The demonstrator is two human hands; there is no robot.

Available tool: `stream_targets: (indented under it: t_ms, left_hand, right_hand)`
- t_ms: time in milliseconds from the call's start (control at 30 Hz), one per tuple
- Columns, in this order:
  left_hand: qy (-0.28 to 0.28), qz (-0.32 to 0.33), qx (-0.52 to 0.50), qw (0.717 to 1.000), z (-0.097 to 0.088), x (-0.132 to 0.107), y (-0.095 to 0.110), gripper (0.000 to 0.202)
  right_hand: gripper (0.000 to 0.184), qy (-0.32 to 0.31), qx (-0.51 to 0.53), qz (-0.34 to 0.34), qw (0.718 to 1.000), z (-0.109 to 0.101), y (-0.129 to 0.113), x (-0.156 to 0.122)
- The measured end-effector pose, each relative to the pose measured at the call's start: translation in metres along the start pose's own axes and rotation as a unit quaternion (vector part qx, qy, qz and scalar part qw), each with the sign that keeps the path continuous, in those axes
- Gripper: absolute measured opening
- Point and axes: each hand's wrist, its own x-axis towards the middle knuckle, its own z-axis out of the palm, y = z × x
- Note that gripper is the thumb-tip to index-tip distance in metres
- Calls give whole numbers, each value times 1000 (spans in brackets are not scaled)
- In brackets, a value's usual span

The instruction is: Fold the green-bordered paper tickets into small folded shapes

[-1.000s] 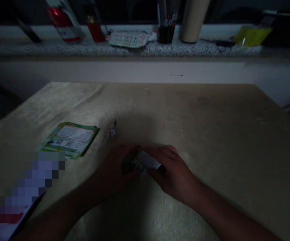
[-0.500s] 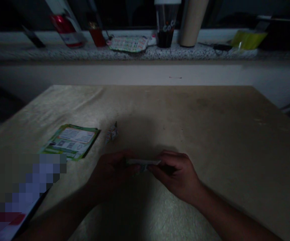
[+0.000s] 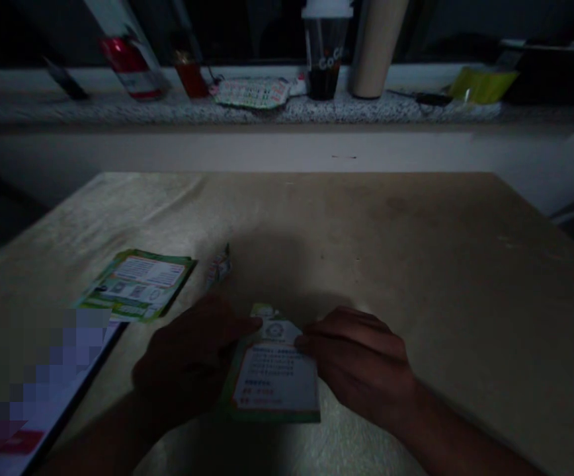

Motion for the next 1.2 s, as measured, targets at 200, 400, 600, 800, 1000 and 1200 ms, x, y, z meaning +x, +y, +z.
stream_targets:
  t_ms: [200, 400, 600, 800, 1000, 1200]
  left_hand:
    - [-23, -13, -116, 993, 8, -2, 1, 18]
    - [-33, -71, -221, 972, 14, -9, 3, 21]
    - [-19, -134, -246, 960, 10, -11, 4, 26]
    - [8, -158, -245, 957, 8, -6, 7, 15]
    - [55, -271, -189, 942, 14, -2, 18, 3]
    - [97, -411, -284, 861, 29, -4, 21, 14]
  right_hand:
    - [19, -22, -49, -8, 999, -4, -5, 9]
    - [23, -14, -1, -34, 999, 0, -3, 9]
    - [17, 6, 17, 31, 999, 2, -3, -1]
    - [11, 19, 83, 63, 994, 5, -4, 1]
    - [13, 55, 119, 151, 980, 13, -7, 0]
    - [12, 75, 227, 315, 919, 21, -5, -4]
